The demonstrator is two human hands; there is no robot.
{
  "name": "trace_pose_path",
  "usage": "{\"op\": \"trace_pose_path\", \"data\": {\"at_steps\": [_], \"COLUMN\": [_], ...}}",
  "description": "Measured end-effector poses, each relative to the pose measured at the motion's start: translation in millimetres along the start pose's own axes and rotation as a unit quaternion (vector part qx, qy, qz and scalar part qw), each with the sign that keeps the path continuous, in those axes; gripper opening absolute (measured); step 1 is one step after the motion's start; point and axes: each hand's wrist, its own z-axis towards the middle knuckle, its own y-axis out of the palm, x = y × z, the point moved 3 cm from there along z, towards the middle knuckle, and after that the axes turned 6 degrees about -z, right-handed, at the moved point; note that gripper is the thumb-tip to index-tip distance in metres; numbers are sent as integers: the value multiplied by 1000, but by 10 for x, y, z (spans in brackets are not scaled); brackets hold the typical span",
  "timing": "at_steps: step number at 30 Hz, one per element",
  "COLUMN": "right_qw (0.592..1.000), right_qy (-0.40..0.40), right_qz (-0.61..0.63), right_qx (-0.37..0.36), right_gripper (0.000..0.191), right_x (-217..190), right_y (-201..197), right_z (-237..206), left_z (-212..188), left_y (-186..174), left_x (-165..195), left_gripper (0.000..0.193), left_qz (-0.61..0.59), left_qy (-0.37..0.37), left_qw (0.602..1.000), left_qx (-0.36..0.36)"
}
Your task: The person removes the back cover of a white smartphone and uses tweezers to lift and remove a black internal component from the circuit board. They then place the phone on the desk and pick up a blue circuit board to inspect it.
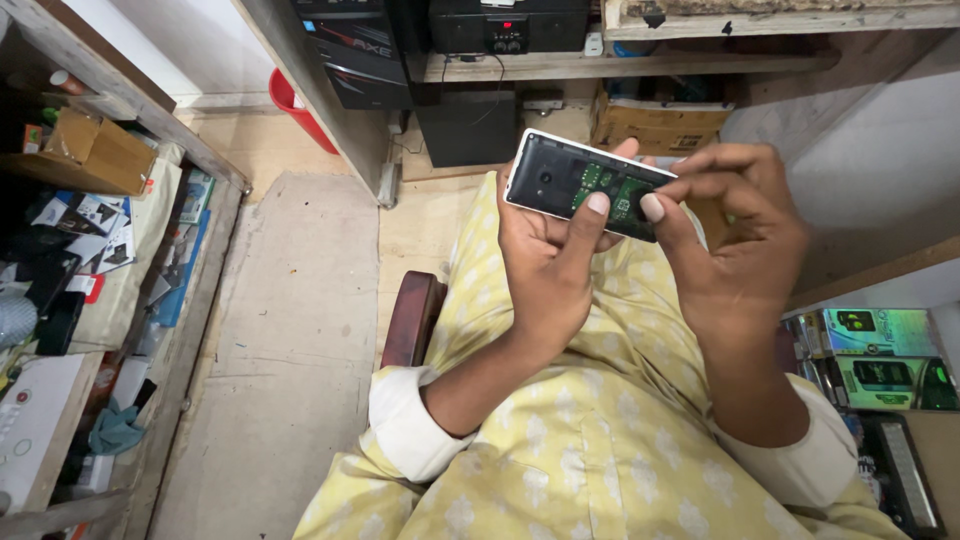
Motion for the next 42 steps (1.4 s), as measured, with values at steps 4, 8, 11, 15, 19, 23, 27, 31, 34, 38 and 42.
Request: {"op": "trace_pose_path", "data": {"at_steps": [4, 8, 11, 15, 19, 23, 27, 31, 34, 38, 42], "right_qw": [996, 996, 997, 992, 990, 993, 990, 997, 982, 973, 980], "right_qy": [-33, -27, -13, -55, -62, -48, -68, -15, -80, -98, -73], "right_qz": [-77, -73, -58, -107, -123, -102, -118, -39, -160, -197, -170], "right_qx": [14, 36, 50, 31, 34, 43, 46, 69, 67, 71, 74], "right_gripper": [11, 11, 13, 12, 13, 13, 13, 13, 15, 17, 16], "right_x": [-32, -104, -108, -77, -13, -2, -46, -47, -108, -137, -127], "right_y": [-30, 1, 13, 3, -13, -11, 8, 25, 47, 51, 49], "right_z": [-8, -8, -11, -14, -42, -59, -41, -20, -21, -32, -55], "left_z": [-40, -53, -67, -57, -46, -82, -97, -101, -98, -105, -135], "left_y": [4, 10, 6, 0, -30, -41, -49, -42, -47, -56, -63], "left_x": [-45, -49, -47, -71, -112, -163, -183, -174, -162, -157, -164], "left_gripper": [41, 49, 53, 54, 55, 56, 57, 57, 57, 56, 56], "left_qz": [6, 7, 14, -1, 4, 18, 27, 8, 10, 22, 38], "left_qy": [10, 8, 5, 1, -1, 4, 10, 9, 7, 4, 8], "left_qw": [1000, 1000, 1000, 1000, 1000, 1000, 1000, 1000, 1000, 1000, 999], "left_qx": [-7, 0, -7, -10, -9, -9, -9, -10, -8, -6, -1]}}
